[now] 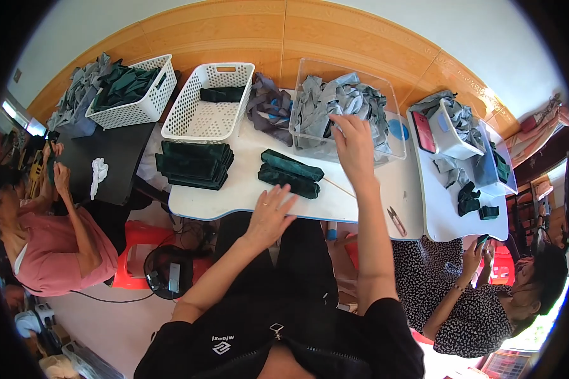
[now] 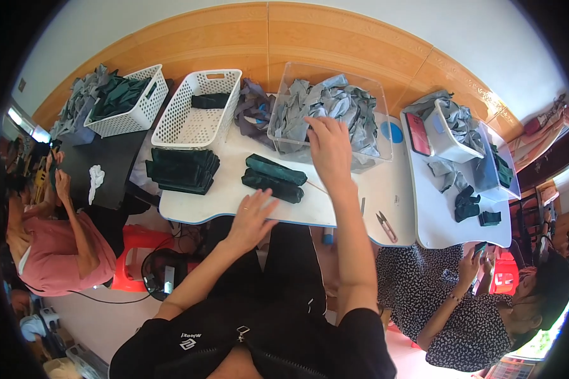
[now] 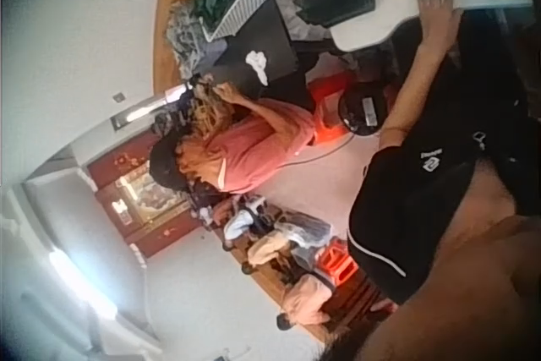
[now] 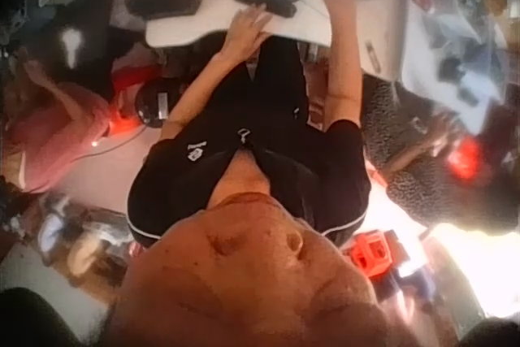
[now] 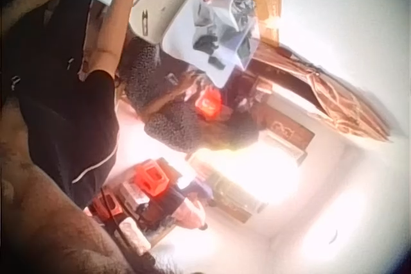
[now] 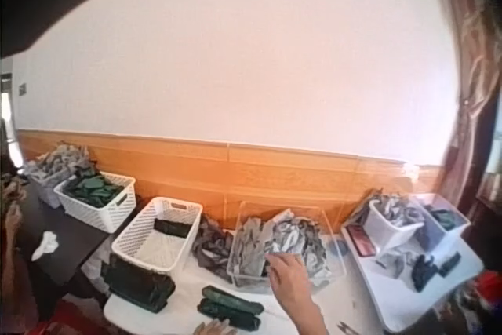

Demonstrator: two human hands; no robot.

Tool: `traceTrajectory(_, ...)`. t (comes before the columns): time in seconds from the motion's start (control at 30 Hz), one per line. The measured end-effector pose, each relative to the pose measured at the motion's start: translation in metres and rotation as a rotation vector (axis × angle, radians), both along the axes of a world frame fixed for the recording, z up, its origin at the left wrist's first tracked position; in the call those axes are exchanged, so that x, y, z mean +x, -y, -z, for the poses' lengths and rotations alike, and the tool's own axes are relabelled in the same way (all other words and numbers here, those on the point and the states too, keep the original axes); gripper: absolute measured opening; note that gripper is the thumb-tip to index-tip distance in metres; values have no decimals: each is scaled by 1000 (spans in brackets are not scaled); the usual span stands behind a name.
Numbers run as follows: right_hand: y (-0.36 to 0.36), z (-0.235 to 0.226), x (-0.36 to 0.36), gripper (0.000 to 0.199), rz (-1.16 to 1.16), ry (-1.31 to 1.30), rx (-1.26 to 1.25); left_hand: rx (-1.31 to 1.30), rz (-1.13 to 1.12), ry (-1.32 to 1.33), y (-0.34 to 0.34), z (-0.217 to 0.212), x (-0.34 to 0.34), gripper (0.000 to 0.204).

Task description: Assembling and folding small fabric components at a workstation.

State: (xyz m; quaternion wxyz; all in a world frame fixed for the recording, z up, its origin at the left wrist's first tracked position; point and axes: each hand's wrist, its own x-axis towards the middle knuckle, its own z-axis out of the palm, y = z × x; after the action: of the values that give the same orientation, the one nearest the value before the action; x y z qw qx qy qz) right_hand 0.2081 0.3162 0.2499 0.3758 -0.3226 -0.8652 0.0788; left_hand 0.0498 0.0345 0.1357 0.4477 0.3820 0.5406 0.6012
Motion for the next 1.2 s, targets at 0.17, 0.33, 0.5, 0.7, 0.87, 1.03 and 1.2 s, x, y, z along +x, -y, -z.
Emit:
traceTrajectory(0.17,-50,-14,-59,25,-124,66,64,66,-23,-38,23,-40,-23,53)
traceTrajectory(0.33,-57,-29,-68,20,-211,146,129,136,-15,-69,70,-59,-58,57)
traceTrajectory(0.5,68,-62,-96,16,-26,-288,-427,116,-84,-78,98,-45,-88,62)
traceTrajectory(0.7,233,7,-97,16,-265,-327,-1104,114,-8,595,99,-25,-120,75)
traceTrajectory(0.87,282,83,-64,17,-257,-333,-1368,51,-95,872,109,-18,-130,53)
traceTrajectory(1.03,279,103,-37,22,-291,-78,-1301,36,-94,943,110,-9,-115,48)
traceTrajectory(1.2,268,106,-34,24,-375,-213,-1268,-78,14,933,103,-4,-93,47)
